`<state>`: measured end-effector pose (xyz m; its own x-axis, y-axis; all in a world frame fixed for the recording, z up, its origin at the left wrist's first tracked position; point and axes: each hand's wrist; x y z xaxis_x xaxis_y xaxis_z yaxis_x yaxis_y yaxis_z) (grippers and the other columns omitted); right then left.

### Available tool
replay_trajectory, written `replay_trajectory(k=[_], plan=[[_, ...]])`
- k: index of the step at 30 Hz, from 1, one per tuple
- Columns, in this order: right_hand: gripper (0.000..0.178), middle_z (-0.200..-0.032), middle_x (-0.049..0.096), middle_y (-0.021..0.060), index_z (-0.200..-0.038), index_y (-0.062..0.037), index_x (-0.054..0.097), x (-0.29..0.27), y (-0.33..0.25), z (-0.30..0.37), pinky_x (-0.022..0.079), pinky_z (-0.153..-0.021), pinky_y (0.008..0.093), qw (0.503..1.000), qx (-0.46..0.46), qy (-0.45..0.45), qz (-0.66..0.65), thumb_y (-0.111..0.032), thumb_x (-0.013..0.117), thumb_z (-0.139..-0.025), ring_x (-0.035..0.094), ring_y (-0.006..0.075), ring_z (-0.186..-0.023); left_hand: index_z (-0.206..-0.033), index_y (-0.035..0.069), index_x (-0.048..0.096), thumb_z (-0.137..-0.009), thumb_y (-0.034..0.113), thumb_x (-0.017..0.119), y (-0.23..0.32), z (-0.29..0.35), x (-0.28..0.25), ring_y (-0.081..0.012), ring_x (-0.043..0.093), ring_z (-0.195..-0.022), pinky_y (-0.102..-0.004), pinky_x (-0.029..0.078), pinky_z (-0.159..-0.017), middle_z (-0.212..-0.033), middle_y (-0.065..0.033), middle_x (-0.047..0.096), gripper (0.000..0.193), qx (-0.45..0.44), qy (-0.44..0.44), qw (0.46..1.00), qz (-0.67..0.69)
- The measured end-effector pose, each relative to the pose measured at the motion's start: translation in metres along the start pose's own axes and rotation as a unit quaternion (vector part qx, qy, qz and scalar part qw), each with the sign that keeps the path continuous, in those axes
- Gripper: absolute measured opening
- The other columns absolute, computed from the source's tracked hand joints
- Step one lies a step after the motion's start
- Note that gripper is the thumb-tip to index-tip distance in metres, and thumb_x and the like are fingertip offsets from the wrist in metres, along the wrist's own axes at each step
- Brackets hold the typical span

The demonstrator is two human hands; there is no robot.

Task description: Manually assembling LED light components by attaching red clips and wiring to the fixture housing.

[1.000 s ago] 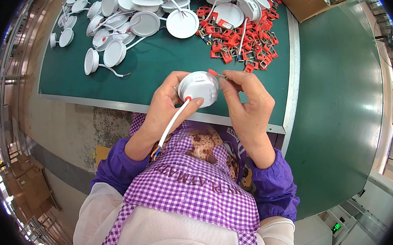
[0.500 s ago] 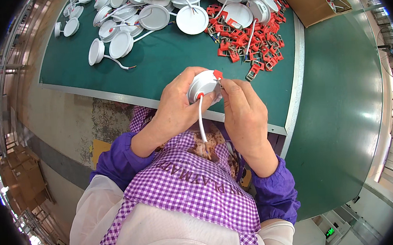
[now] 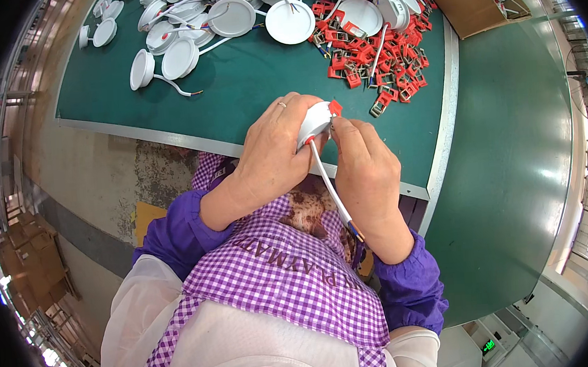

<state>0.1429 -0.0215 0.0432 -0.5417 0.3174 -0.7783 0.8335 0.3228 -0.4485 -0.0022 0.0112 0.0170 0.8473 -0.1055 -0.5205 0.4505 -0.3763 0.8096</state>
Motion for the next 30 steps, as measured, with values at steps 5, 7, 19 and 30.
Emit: replay_trajectory(k=[5, 7, 19, 30], plan=[[0.023, -0.089, 0.067, 0.0116, -0.099, 0.0004, 0.065, 0.006, 0.005, 0.006, 0.054, -0.061, 0.0322, 1.0, -0.012, 0.027, -0.003, 0.008, 0.067, -0.077, 0.067, 0.0242, -0.072, -0.11, 0.002, 0.055, -0.078, 0.006, 0.069, 0.0, -0.004, -0.004, -0.037, 0.058, -0.094, -0.0444, 0.047, -0.077, -0.096, -0.0153, 0.059, 0.035, 0.025, -0.031, 0.999, 0.002], [0.023, -0.089, 0.067, 0.0115, -0.098, 0.0003, 0.065, 0.009, 0.01, 0.008, 0.054, -0.061, 0.0318, 0.999, -0.022, 0.047, -0.006, 0.008, 0.067, -0.077, 0.067, 0.0236, -0.071, -0.11, 0.002, 0.055, -0.078, 0.006, 0.069, -0.002, -0.004, -0.006, -0.037, 0.058, -0.093, -0.044, 0.047, -0.077, -0.097, -0.0155, 0.059, 0.035, 0.03, -0.039, 0.999, 0.005], [0.044, -0.102, 0.066, 0.0099, -0.119, -0.0006, 0.061, -0.018, 0.005, -0.004, 0.052, -0.069, 0.0275, 0.925, 0.223, -0.066, -0.301, 0.005, 0.074, -0.077, 0.065, 0.0133, -0.074, -0.115, 0.003, 0.055, -0.081, 0.006, 0.07, -0.003, 0.009, -0.007, -0.0311, 0.065, -0.089, -0.0391, 0.051, -0.074, -0.1, -0.0153, 0.063, 0.037, -0.025, -0.099, 0.983, 0.153], [0.049, -0.102, 0.071, 0.0147, -0.12, 0.0022, 0.061, -0.038, -0.002, 0.003, 0.054, -0.07, 0.0286, 0.938, 0.199, -0.156, -0.238, 0.001, 0.077, -0.075, 0.07, 0.0159, -0.074, -0.113, 0.004, 0.057, -0.079, 0.006, 0.073, 0.002, 0.023, -0.011, -0.0314, 0.068, -0.086, -0.0383, 0.053, -0.072, -0.098, -0.0155, 0.066, 0.038, 0.021, -0.106, 0.986, 0.129]])
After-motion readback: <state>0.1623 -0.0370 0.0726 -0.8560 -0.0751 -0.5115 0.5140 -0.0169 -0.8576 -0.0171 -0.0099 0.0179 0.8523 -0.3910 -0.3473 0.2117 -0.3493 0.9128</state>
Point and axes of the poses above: each hand's wrist, its own z-axis away from the middle knuckle, its own x-axis out of the palm, y = z × x
